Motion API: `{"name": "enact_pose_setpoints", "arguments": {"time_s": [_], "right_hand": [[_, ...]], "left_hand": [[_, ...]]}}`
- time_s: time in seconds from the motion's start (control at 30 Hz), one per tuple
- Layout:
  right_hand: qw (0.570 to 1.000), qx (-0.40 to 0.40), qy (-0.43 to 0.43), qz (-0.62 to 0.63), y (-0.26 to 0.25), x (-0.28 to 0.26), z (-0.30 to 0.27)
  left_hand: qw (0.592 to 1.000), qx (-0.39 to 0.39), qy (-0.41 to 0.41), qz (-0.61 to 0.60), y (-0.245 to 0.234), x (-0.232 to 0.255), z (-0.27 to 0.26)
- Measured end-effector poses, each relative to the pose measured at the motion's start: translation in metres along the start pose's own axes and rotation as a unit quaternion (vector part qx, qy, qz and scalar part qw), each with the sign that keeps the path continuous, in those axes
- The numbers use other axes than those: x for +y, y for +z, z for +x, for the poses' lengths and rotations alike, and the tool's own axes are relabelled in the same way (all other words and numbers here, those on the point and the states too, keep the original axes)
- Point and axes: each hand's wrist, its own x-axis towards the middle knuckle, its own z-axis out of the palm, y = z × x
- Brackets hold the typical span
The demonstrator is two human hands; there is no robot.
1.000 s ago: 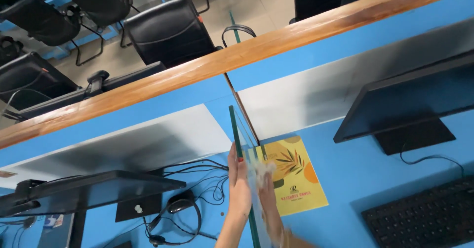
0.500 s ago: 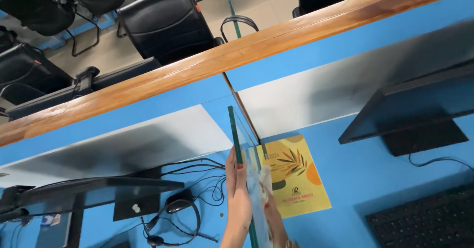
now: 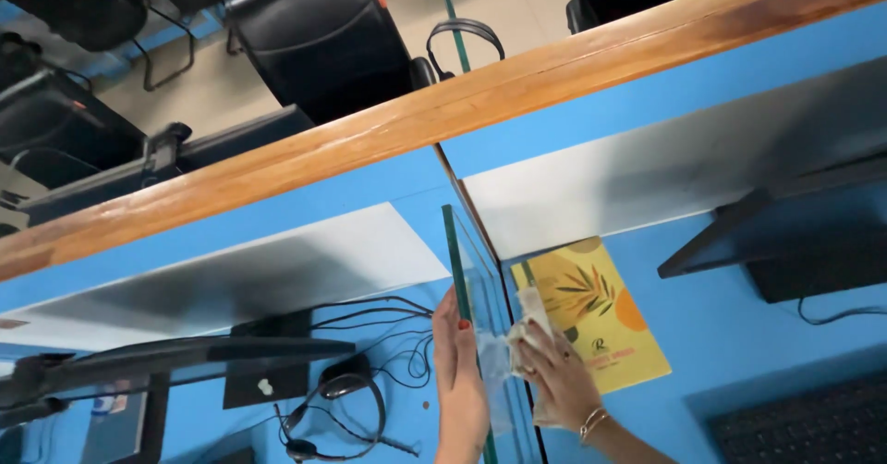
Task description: Cleaning and wiping computer monitors, keyboards, mice, headphones, and desk surfaces with a cloth in a computer lab office environment.
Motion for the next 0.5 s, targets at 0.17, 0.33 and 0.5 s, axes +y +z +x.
{"name": "enact_pose_setpoints", "arguments": {"time_s": [0.17, 0.33, 0.5], "right_hand": [[0.992, 0.007, 0.117, 0.042, 0.018, 0.007, -0.015], [0.886, 0.075, 0.296, 0.349, 0.129, 0.044, -0.125], [0.787, 0.065, 0.331, 0.517, 0.145, -0.034, -0.124]], "left_hand": [[0.999, 0.011, -0.019, 0.03, -0.001, 0.004, 0.002], [1.0, 0.014, -0.009, 0.015, -0.007, -0.012, 0.006], [1.0, 0.008, -0.016, -0.004, -0.003, -0.021, 0.006]]}}
